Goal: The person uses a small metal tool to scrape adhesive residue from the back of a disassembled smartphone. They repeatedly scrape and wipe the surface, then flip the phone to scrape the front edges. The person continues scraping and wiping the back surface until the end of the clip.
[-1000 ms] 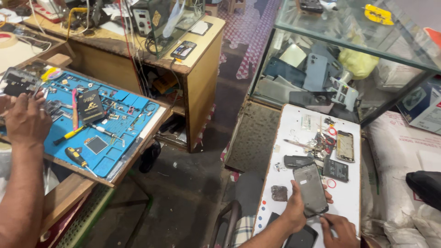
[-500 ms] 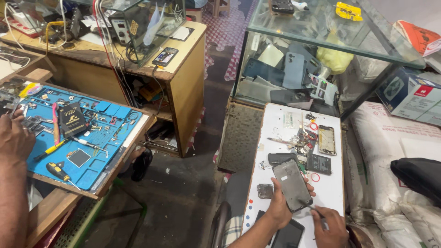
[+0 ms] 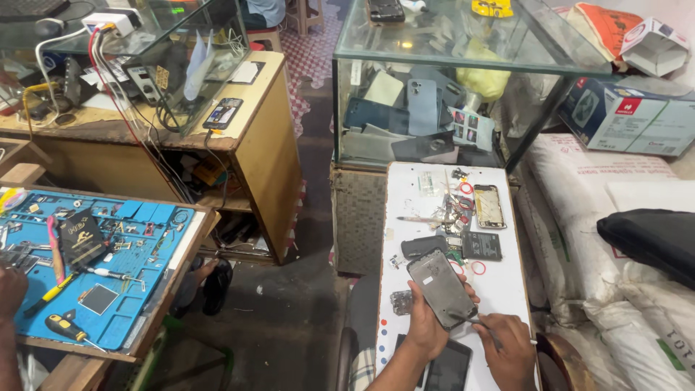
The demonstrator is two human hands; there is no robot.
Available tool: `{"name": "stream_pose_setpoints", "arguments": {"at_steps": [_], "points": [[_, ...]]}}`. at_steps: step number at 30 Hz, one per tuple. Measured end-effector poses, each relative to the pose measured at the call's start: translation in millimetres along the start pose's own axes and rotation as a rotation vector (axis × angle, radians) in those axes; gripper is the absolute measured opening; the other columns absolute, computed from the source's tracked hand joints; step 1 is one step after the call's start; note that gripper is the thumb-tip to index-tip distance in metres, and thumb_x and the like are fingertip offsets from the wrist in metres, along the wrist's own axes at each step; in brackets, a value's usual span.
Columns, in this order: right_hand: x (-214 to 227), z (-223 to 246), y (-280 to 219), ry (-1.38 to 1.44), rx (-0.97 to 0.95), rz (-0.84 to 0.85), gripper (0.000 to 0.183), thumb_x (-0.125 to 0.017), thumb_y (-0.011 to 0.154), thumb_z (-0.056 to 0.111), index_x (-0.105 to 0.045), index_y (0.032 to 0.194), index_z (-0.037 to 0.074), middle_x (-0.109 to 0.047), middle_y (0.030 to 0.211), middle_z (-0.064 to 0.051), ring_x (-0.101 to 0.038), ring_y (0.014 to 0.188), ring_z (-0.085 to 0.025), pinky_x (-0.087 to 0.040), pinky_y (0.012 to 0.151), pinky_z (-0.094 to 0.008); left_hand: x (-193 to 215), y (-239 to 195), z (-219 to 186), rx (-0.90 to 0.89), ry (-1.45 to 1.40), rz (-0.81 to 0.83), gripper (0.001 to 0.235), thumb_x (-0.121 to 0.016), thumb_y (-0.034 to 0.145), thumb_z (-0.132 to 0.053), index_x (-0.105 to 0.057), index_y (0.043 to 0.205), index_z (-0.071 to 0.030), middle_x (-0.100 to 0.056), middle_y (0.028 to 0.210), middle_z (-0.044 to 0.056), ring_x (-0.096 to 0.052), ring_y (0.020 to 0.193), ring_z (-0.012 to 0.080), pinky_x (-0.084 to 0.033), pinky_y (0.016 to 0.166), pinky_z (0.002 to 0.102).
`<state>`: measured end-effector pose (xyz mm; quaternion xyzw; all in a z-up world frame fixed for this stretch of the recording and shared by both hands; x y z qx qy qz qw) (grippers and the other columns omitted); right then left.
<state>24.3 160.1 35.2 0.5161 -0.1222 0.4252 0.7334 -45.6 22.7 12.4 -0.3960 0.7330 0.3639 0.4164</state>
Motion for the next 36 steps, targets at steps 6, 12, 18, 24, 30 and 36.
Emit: {"name": "stream_pose_setpoints", "arguments": {"at_steps": [6, 12, 18, 24, 30, 36], "points": [[3.7, 1.8, 3.4, 0.024, 0.019, 0.011, 0.023, -0.082, 0.076, 0.012, -0.072, 0.096, 0.008, -0.071, 0.093, -0.005, -0.066, 0.09, -0.024, -0.05, 0.082, -0.037, -0.2, 0.8, 4.9, 0.031, 0.026, 0.005, 0.1, -0.022, 0.09, -0.085, -0.053, 0.136, -0.002, -0.066, 0.116, 0.012, -0.066, 0.113, 0.025, -0.052, 0.106, 0.041], [5.1, -5.5, 2.9, 0.025, 0.001, 0.0, 0.023, -0.082, 0.076, 0.011, -0.072, 0.096, 0.007, -0.071, 0.093, -0.005, -0.066, 0.091, -0.024, -0.05, 0.081, -0.037, 0.2, 0.9, 7.2, 0.05, 0.03, -0.01, 0.099, -0.022, 0.09, -0.086, -0.052, 0.136, -0.003, -0.066, 0.117, 0.012, -0.066, 0.114, 0.0251, -0.052, 0.106, 0.042], [3.9, -3.8, 2.7, 0.02, 0.094, 0.029, 0.024, -0.083, 0.073, 0.014, -0.072, 0.093, 0.007, -0.07, 0.089, -0.004, -0.066, 0.087, -0.024, -0.048, 0.08, -0.038, -1.7, 2.5, 7.5, 0.057, 0.002, -0.008, 0.1, -0.022, 0.089, -0.086, -0.053, 0.135, -0.002, -0.066, 0.117, 0.013, -0.065, 0.114, 0.0266, -0.051, 0.107, 0.043], [6.3, -7.9, 3.9, -0.015, 0.041, -0.016, 0.025, -0.083, 0.074, 0.013, -0.072, 0.096, 0.008, -0.071, 0.093, -0.005, -0.065, 0.09, -0.026, -0.048, 0.082, -0.039, -2.1, 1.8, 6.6, 0.049, -0.038, -0.017, 0.101, -0.023, 0.089, -0.086, -0.053, 0.136, -0.002, -0.066, 0.118, 0.014, -0.065, 0.115, 0.0271, -0.05, 0.109, 0.043], [7.6, -10.3, 2.1, 0.029, 0.017, -0.034, 0.023, -0.082, 0.076, 0.013, -0.072, 0.097, 0.008, -0.07, 0.094, -0.005, -0.066, 0.09, -0.023, -0.049, 0.082, -0.037, -3.1, 2.3, 6.9, 0.053, -0.023, -0.024, 0.1, -0.025, 0.089, -0.085, -0.053, 0.136, -0.001, -0.066, 0.119, 0.014, -0.064, 0.116, 0.028, -0.049, 0.109, 0.043], [7.9, -5.9, 4.7, 0.025, 0.098, 0.005, 0.021, -0.083, 0.073, 0.013, -0.072, 0.091, 0.009, -0.071, 0.089, -0.003, -0.066, 0.089, -0.023, -0.047, 0.08, -0.039, -4.4, 2.4, 6.4, 0.058, -0.035, -0.022, 0.101, -0.024, 0.088, -0.085, -0.054, 0.134, -0.001, -0.066, 0.118, 0.015, -0.065, 0.115, 0.0282, -0.05, 0.108, 0.044]]}}
Point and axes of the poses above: each hand's wrist, its own y-axis towards the middle knuckle, its own x-axis out of the back of the hand, z = x × y, the point moved 5 cm from there along y, towards the middle knuckle
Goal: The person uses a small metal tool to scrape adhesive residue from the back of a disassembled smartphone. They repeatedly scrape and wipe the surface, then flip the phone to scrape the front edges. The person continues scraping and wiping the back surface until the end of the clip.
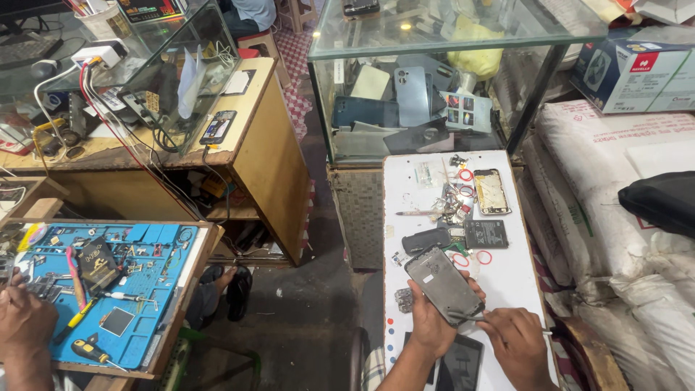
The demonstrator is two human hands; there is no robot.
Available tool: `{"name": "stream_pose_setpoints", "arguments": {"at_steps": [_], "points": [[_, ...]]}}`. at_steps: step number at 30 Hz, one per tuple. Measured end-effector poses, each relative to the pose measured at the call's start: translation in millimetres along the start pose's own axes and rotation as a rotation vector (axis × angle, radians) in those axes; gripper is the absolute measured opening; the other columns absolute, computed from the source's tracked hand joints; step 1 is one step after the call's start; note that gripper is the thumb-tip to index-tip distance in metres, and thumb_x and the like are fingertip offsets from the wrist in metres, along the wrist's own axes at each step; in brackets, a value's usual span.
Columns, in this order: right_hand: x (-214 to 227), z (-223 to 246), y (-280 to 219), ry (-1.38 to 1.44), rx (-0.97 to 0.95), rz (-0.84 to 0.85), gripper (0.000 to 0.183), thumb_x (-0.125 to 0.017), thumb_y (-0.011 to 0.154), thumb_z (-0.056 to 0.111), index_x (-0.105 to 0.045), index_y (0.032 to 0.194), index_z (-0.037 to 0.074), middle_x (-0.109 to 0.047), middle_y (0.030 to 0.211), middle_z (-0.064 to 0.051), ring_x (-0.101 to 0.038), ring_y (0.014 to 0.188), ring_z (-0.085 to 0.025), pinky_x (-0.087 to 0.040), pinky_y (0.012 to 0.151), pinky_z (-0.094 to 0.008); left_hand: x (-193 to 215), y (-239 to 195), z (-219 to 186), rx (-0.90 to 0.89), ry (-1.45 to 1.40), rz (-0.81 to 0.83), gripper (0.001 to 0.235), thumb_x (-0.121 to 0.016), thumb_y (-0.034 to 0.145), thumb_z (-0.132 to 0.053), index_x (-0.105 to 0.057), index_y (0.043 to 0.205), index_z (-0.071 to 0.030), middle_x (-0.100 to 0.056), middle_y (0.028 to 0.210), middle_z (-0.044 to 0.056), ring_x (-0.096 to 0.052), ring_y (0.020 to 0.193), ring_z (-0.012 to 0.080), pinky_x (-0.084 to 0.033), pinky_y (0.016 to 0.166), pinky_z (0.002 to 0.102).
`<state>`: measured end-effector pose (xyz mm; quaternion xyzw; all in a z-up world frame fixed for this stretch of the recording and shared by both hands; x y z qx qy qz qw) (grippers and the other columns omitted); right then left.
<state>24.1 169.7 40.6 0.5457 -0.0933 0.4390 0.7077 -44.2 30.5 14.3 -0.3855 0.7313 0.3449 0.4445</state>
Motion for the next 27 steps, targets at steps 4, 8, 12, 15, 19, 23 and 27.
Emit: {"name": "stream_pose_setpoints", "arguments": {"at_steps": [4, 8, 12, 15, 19, 23, 27], "points": [[3.9, -7.9, 1.5, 0.071, -0.22, -0.072, 0.024, -0.081, 0.08, 0.012, -0.072, 0.102, 0.008, -0.069, 0.095, -0.005, -0.066, 0.091, -0.022, -0.051, 0.081, -0.035, 0.3, 0.6, -2.2, -0.022, 0.011, -0.008, 0.101, -0.024, 0.089, -0.085, -0.053, 0.135, -0.001, -0.066, 0.119, 0.015, -0.064, 0.116, 0.0283, -0.05, 0.109, 0.043], [0.4, 4.6, 3.4, 0.002, -0.01, 0.024, 0.019, -0.081, 0.075, 0.012, -0.07, 0.09, 0.01, -0.071, 0.089, -0.003, -0.066, 0.088, -0.023, -0.048, 0.08, -0.038, 1.5, -0.7, 0.1, -0.012, 0.007, 0.001, 0.1, -0.024, 0.09, -0.085, -0.053, 0.136, -0.001, -0.066, 0.12, 0.015, -0.064, 0.117, 0.0288, -0.049, 0.109, 0.044], [3.4, 0.2, 4.9, 0.019, -0.084, -0.018, 0.021, -0.081, 0.077, 0.012, -0.071, 0.096, 0.008, -0.07, 0.09, -0.003, -0.065, 0.089, -0.022, -0.047, 0.083, -0.037, 4.2, 0.9, 1.2, -0.006, -0.007, -0.024, 0.101, -0.024, 0.088, -0.085, -0.053, 0.137, -0.002, -0.066, 0.121, 0.015, -0.064, 0.117, 0.0288, -0.049, 0.11, 0.044], [2.3, 4.4, 4.6, 0.026, 0.001, 0.0, 0.019, -0.081, 0.077, 0.012, -0.069, 0.091, 0.009, -0.07, 0.09, -0.001, -0.065, 0.09, -0.022, -0.046, 0.083, -0.037, 6.1, 0.4, 1.4, -0.007, -0.008, -0.023, 0.102, -0.025, 0.088, -0.086, -0.053, 0.137, -0.001, -0.066, 0.121, 0.015, -0.065, 0.117, 0.029, -0.049, 0.11, 0.044], [-0.3, 7.3, 4.2, 0.006, 0.036, 0.052, 0.02, -0.082, 0.074, 0.013, -0.07, 0.089, 0.007, -0.069, 0.087, -0.003, -0.065, 0.087, -0.023, -0.044, 0.08, -0.039, 7.0, 0.7, 3.7, 0.007, -0.035, -0.011, 0.102, -0.026, 0.088, -0.086, -0.053, 0.137, -0.001, -0.066, 0.121, 0.015, -0.065, 0.117, 0.0291, -0.05, 0.109, 0.045], [2.4, 6.0, 5.9, 0.01, -0.065, -0.008, 0.02, -0.08, 0.079, 0.011, -0.07, 0.096, 0.007, -0.07, 0.092, -0.003, -0.065, 0.089, -0.023, -0.047, 0.083, -0.037, 7.0, -0.1, -0.3, -0.015, -0.033, 0.002, 0.1, -0.028, 0.09, -0.086, -0.052, 0.138, -0.002, -0.065, 0.123, 0.015, -0.065, 0.118, 0.0286, -0.051, 0.108, 0.044], [3.2, 11.6, 7.5, -0.024, -0.001, 0.033, 0.022, -0.081, 0.074, 0.011, -0.07, 0.094, 0.009, -0.07, 0.089, -0.004, -0.065, 0.088, -0.025, -0.046, 0.081, -0.039, 2.2, -1.0, 0.0, -0.033, 0.038, 0.005, 0.096, -0.029, 0.09, -0.084, -0.049, 0.141, -0.006, -0.062, 0.128, 0.011, -0.064, 0.117, 0.0255, -0.053, 0.103, 0.042]]}}
Point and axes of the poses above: each hand's wrist, its own y-axis towards the middle knuckle, its own x-axis out of the back of the hand, z = x × y, the point moved 5 cm from there along y, towards the middle knuckle
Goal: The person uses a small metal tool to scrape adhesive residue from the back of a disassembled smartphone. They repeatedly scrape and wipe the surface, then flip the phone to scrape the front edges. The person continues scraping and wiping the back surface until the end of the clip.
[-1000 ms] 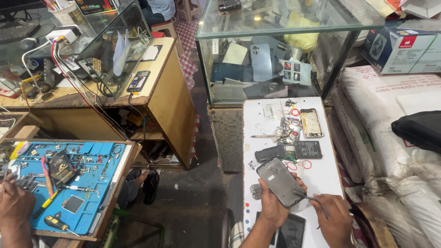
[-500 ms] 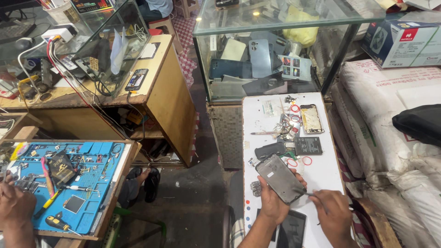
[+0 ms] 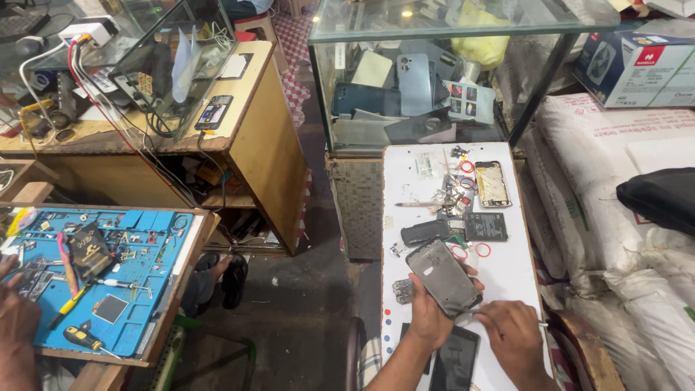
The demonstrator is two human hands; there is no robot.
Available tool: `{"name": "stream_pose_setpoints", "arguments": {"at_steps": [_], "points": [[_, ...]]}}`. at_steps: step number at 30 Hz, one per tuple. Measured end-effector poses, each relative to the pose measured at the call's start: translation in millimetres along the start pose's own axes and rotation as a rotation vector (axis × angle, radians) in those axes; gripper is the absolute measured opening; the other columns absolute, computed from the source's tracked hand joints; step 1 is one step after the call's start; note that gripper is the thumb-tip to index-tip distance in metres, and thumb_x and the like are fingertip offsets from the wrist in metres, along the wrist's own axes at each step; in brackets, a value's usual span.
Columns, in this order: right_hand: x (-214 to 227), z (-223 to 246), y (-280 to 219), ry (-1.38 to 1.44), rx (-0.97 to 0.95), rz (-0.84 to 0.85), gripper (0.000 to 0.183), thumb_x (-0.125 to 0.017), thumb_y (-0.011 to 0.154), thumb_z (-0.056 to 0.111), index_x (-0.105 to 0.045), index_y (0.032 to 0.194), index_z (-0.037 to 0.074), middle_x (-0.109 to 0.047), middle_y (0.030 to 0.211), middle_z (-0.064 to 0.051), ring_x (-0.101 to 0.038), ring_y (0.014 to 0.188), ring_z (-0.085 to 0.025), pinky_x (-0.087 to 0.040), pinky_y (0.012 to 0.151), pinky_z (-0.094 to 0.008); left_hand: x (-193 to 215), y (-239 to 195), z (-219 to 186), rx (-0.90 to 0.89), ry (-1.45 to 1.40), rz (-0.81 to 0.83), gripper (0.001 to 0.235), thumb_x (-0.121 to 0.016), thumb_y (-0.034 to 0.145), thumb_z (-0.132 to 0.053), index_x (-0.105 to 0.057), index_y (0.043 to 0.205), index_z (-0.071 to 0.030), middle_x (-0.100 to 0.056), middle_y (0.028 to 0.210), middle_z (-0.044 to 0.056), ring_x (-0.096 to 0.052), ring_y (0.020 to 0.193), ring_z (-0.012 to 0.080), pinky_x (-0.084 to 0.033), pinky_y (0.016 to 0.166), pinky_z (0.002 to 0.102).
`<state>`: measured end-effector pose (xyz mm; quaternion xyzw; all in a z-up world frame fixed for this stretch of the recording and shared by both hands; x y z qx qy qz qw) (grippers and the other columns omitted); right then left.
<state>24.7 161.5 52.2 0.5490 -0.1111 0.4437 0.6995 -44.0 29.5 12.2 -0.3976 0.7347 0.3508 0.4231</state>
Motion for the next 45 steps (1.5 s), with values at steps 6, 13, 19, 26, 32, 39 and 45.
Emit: {"name": "stream_pose_setpoints", "arguments": {"at_steps": [6, 13, 19, 26, 32, 39, 45], "points": [[1.7, 5.7, 2.5, 0.054, 0.012, -0.013, 0.022, -0.08, 0.077, 0.01, -0.07, 0.096, 0.006, -0.069, 0.091, -0.006, -0.065, 0.089, -0.025, -0.048, 0.08, -0.037, -3.8, -1.5, -0.9, -0.032, 0.064, 0.043, 0.092, -0.029, 0.095, -0.08, -0.046, 0.151, -0.009, -0.06, 0.126, 0.011, -0.062, 0.112, 0.0197, -0.055, 0.096, 0.039], [3.6, -1.4, 2.0, 0.02, -0.096, -0.013, 0.02, -0.08, 0.081, 0.01, -0.072, 0.099, 0.006, -0.07, 0.091, -0.006, -0.063, 0.085, -0.025, -0.047, 0.079, -0.037, 6.5, 1.2, 4.5, -0.035, 0.105, -0.033, 0.094, -0.031, 0.094, -0.081, -0.046, 0.15, -0.007, -0.061, 0.127, 0.008, -0.061, 0.116, 0.0188, -0.053, 0.101, 0.035], [1.8, -0.4, 3.5, -0.026, -0.104, 0.0, 0.019, -0.081, 0.081, 0.009, -0.072, 0.098, 0.007, -0.07, 0.092, -0.006, -0.062, 0.085, -0.026, -0.047, 0.079, -0.039, 7.1, 4.4, 3.0, -0.031, 0.115, -0.06, 0.095, -0.032, 0.093, -0.081, -0.047, 0.149, -0.005, -0.061, 0.125, 0.007, -0.061, 0.114, 0.0186, -0.053, 0.1, 0.035], [-0.4, 4.7, 3.8, 0.083, 0.019, 0.052, 0.026, -0.081, 0.077, 0.005, -0.073, 0.101, 0.005, -0.068, 0.088, -0.006, -0.062, 0.079, -0.021, -0.047, 0.072, -0.035, 19.8, 4.3, 10.3, -0.002, 0.14, -0.086, 0.092, -0.027, 0.098, -0.08, -0.049, 0.143, -0.003, -0.062, 0.121, 0.009, -0.063, 0.113, 0.019, -0.054, 0.1, 0.036], [2.3, 1.9, 6.4, 0.051, -0.069, 0.017, 0.037, -0.075, 0.078, -0.007, -0.073, 0.113, 0.005, -0.067, 0.093, -0.006, -0.061, 0.084, -0.024, -0.048, 0.079, -0.035, 28.9, 3.0, 18.3, 0.038, 0.165, -0.123, 0.09, -0.024, 0.097, -0.079, -0.053, 0.139, -0.004, -0.065, 0.12, 0.008, -0.064, 0.113, 0.0184, -0.054, 0.101, 0.035], [1.3, -0.3, 6.3, -0.009, 0.028, 0.024, 0.055, -0.064, 0.076, -0.015, -0.071, 0.122, 0.014, -0.065, 0.098, -0.007, -0.062, 0.087, -0.026, -0.051, 0.078, -0.038, 37.7, 0.8, 27.6, 0.106, 0.197, -0.199, 0.093, -0.023, 0.091, -0.079, -0.054, 0.139, -0.005, -0.066, 0.124, 0.005, -0.063, 0.117, 0.0173, -0.053, 0.102, 0.035], [-3.5, -2.9, -0.6, 0.005, 0.08, 0.105, 0.061, -0.066, 0.071, -0.014, -0.074, 0.122, 0.019, -0.066, 0.097, -0.009, -0.061, 0.079, -0.026, -0.051, 0.072, -0.039, 38.2, 2.9, 31.3, 0.106, 0.236, -0.123, 0.099, -0.02, 0.094, -0.082, -0.056, 0.14, -0.002, -0.066, 0.122, 0.01, -0.064, 0.116, 0.02, -0.054, 0.104, 0.036]]}}
Point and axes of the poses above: each hand's wrist, its own y-axis towards the middle knuckle, its own x-axis out of the back of the hand, z = x × y, the point moved 5 cm from there along y, towards the middle knuckle
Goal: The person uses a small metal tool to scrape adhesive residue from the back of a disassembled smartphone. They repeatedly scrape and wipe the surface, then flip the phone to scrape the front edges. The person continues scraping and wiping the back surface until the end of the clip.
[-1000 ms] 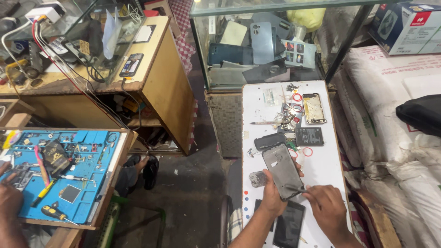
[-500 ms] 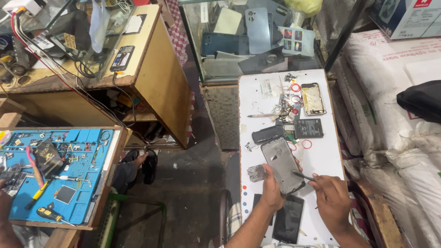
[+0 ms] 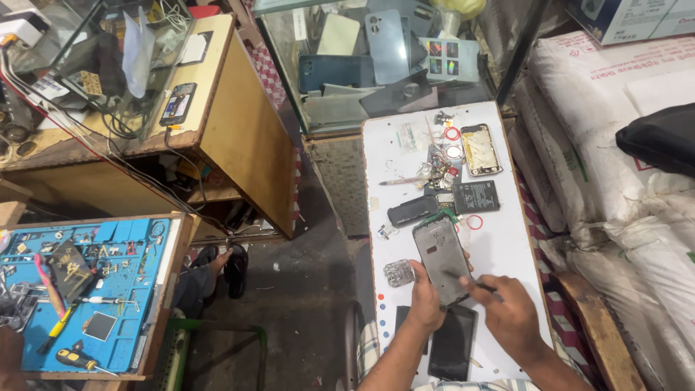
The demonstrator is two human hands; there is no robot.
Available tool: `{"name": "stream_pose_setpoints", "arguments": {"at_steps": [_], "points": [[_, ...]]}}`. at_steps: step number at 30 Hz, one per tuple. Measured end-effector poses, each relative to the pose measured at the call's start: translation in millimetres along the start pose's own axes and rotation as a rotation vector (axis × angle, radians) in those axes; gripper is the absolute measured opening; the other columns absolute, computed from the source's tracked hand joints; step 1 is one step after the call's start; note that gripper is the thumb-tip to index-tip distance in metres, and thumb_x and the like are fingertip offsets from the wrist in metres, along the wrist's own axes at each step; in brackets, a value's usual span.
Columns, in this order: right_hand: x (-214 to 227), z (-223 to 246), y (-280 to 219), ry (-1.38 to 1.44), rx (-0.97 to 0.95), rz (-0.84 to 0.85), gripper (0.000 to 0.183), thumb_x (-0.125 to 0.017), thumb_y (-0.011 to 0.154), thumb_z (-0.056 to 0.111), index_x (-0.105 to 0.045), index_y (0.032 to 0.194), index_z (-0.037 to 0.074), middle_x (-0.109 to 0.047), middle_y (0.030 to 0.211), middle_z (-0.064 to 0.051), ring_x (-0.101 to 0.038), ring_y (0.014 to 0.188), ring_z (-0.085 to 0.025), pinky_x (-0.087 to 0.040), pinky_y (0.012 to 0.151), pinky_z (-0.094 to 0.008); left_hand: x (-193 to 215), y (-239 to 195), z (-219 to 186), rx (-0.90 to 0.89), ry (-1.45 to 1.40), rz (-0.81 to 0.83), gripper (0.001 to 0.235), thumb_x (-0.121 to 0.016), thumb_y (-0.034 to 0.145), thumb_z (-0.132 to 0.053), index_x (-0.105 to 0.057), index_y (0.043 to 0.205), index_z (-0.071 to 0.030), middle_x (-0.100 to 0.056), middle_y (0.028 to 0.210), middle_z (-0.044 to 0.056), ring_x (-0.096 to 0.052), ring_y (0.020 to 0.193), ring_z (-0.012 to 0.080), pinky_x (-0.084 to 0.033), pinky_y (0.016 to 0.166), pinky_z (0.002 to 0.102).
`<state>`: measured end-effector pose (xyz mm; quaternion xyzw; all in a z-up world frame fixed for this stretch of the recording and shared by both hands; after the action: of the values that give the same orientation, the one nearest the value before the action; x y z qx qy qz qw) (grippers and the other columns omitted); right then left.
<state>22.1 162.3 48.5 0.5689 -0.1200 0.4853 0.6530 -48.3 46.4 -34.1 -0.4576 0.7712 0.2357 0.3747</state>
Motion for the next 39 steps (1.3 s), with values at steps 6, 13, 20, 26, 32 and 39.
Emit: {"name": "stream_pose_setpoints", "arguments": {"at_steps": [6, 13, 20, 26, 32, 39], "points": [[-1.0, -5.6, 0.2, 0.088, -0.073, -0.016, 0.061, -0.064, 0.075, -0.016, -0.073, 0.125, 0.018, -0.065, 0.096, -0.009, -0.063, 0.083, -0.025, -0.053, 0.074, -0.038, -4.6, -2.4, -5.1, -0.016, 0.078, 0.016, 0.095, -0.023, 0.095, -0.08, -0.054, 0.14, -0.003, -0.065, 0.124, 0.01, -0.065, 0.118, 0.0199, -0.054, 0.105, 0.037], [4.6, -9.3, -1.5, 0.108, -0.176, -0.092, 0.06, -0.061, 0.078, -0.016, -0.071, 0.128, 0.016, -0.063, 0.103, -0.013, -0.066, 0.09, -0.026, -0.055, 0.075, -0.034, -6.3, -6.0, -8.0, 0.02, 0.102, -0.021, 0.09, -0.029, 0.093, -0.078, -0.053, 0.14, -0.005, -0.065, 0.126, 0.007, -0.064, 0.117, 0.0189, -0.055, 0.1, 0.038], [5.9, -4.6, -0.3, 0.075, -0.072, -0.048, 0.057, -0.065, 0.075, -0.013, -0.073, 0.123, 0.016, -0.065, 0.099, -0.011, -0.063, 0.086, -0.026, -0.053, 0.075, -0.038, -8.2, -5.9, -6.5, 0.001, 0.125, 0.06, 0.093, -0.032, 0.095, -0.08, -0.056, 0.139, -0.002, -0.066, 0.125, 0.009, -0.065, 0.118, 0.0197, -0.056, 0.102, 0.038], [5.1, -5.1, -1.3, 0.094, -0.048, -0.081, 0.052, -0.068, 0.079, -0.011, -0.073, 0.123, 0.016, -0.065, 0.099, -0.01, -0.063, 0.086, -0.024, -0.053, 0.075, -0.035, -5.3, -4.0, -2.4, -0.02, 0.123, 0.078, 0.093, -0.032, 0.098, -0.079, -0.056, 0.14, 0.0, -0.065, 0.127, 0.012, -0.065, 0.118, 0.0208, -0.056, 0.104, 0.038], [6.5, -9.4, -3.3, 0.069, -0.153, -0.127, 0.048, -0.068, 0.082, -0.01, -0.074, 0.122, 0.015, -0.065, 0.098, -0.011, -0.062, 0.086, -0.025, -0.052, 0.075, -0.036, 1.8, -3.7, 3.8, 0.037, 0.139, 0.037, 0.091, -0.031, 0.096, -0.078, -0.055, 0.14, -0.002, -0.066, 0.128, 0.01, -0.065, 0.119, 0.0205, -0.056, 0.102, 0.038], [10.3, -4.6, 2.1, 0.053, -0.085, -0.155, 0.048, -0.066, 0.083, -0.012, -0.074, 0.122, 0.015, -0.064, 0.101, -0.014, -0.061, 0.09, -0.029, -0.05, 0.079, -0.039, 12.4, 0.4, 16.7, 0.081, 0.084, 0.004, 0.093, -0.032, 0.095, -0.076, -0.053, 0.143, 0.001, -0.068, 0.128, 0.014, -0.067, 0.118, 0.0244, -0.056, 0.102, 0.039]]}}
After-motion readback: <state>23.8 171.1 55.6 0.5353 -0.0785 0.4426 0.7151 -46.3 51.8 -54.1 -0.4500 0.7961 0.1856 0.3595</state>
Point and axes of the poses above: each hand's wrist, its own y-axis towards the middle knuckle, its own x-axis out of the back of the hand, z = x × y, the point moved 5 cm from there along y, towards the middle knuckle
